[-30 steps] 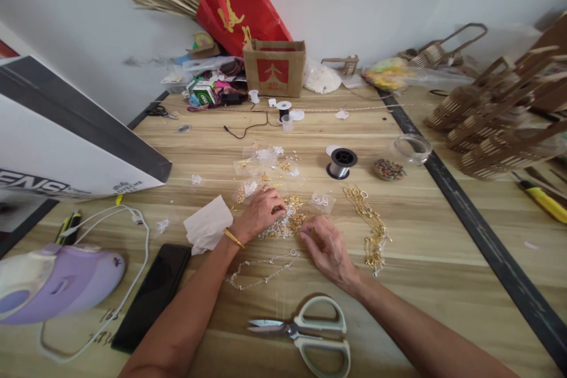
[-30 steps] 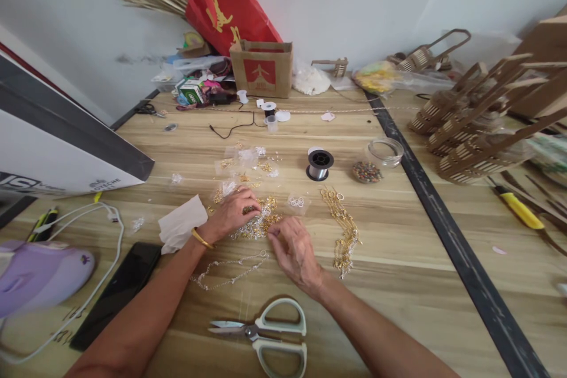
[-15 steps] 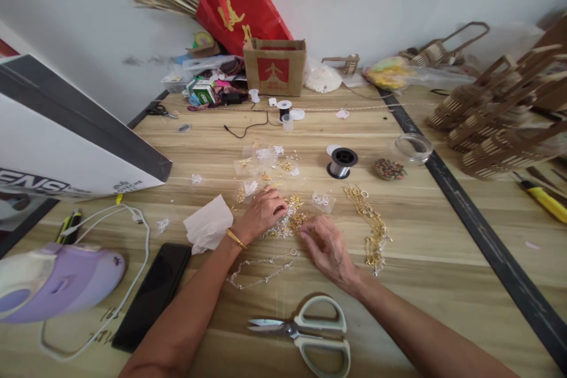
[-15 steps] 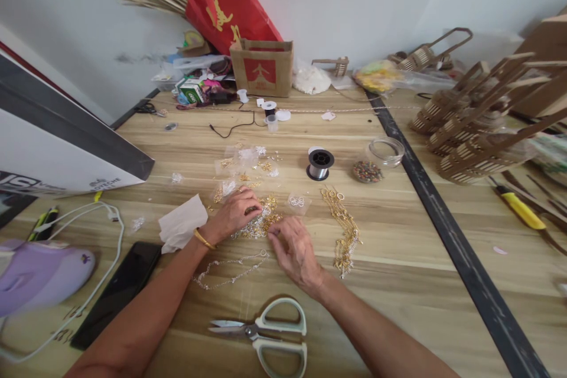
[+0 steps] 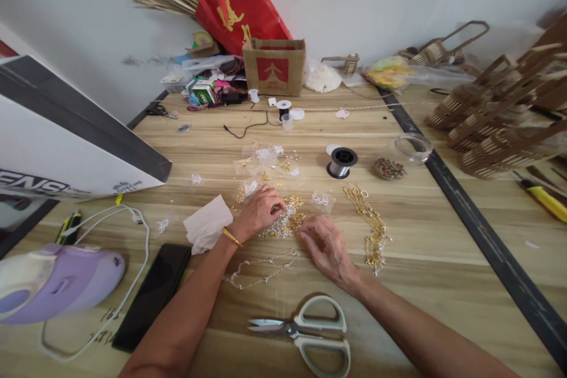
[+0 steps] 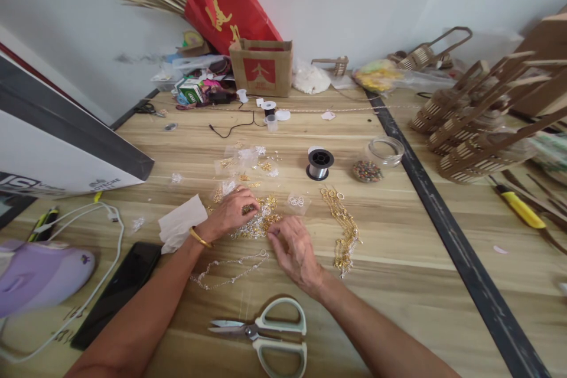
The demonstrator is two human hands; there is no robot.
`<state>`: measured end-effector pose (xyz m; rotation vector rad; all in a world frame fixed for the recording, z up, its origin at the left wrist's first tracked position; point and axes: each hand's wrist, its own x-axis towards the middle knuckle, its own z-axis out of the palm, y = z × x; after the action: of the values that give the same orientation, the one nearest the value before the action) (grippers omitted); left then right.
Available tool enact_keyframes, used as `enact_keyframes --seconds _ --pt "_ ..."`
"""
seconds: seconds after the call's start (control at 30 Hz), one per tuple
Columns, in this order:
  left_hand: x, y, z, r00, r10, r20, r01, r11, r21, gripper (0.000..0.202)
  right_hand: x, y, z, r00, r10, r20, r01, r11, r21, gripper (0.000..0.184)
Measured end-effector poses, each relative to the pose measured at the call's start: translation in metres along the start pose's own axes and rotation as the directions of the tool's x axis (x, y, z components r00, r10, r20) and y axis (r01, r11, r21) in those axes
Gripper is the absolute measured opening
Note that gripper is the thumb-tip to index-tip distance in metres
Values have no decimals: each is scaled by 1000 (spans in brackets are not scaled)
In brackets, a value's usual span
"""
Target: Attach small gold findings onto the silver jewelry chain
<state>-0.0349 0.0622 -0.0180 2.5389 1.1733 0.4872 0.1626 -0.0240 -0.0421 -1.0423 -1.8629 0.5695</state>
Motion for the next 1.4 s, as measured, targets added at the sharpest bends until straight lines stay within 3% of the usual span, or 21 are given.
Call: enact_keyframes --seconds 0.33,0.9,1.1,1.2,1.3,1.4 --pt "1 0 0 1000 -21 -3 21 1000 -8 11 0 0 0 1000 3 4 -3 1000 -9 6" --pt "-2 4 7 998 54 -22 -55 998 -10 20 0 -1 0 1000 -1 -4 1 1000 -7 7" --pt "-1 8 2 990 -45 -137 23 987 -159 13 0 1 1 1000 -4 0 4 1000 -7 6" --pt "-3 13 -4 967 -202 -158 121 902 -415 11 0 1 1 1000 -8 -6 8 1000 -9 7" --pt "-6 18 -9 920 -386 -71 235 688 -687 15 -1 0 0 1000 -19 -16 19 1000 -1 7" --pt "-6 24 -12 894 -447 24 264 482 -836 19 -1 0 0 999 -34 -43 34 999 9 8"
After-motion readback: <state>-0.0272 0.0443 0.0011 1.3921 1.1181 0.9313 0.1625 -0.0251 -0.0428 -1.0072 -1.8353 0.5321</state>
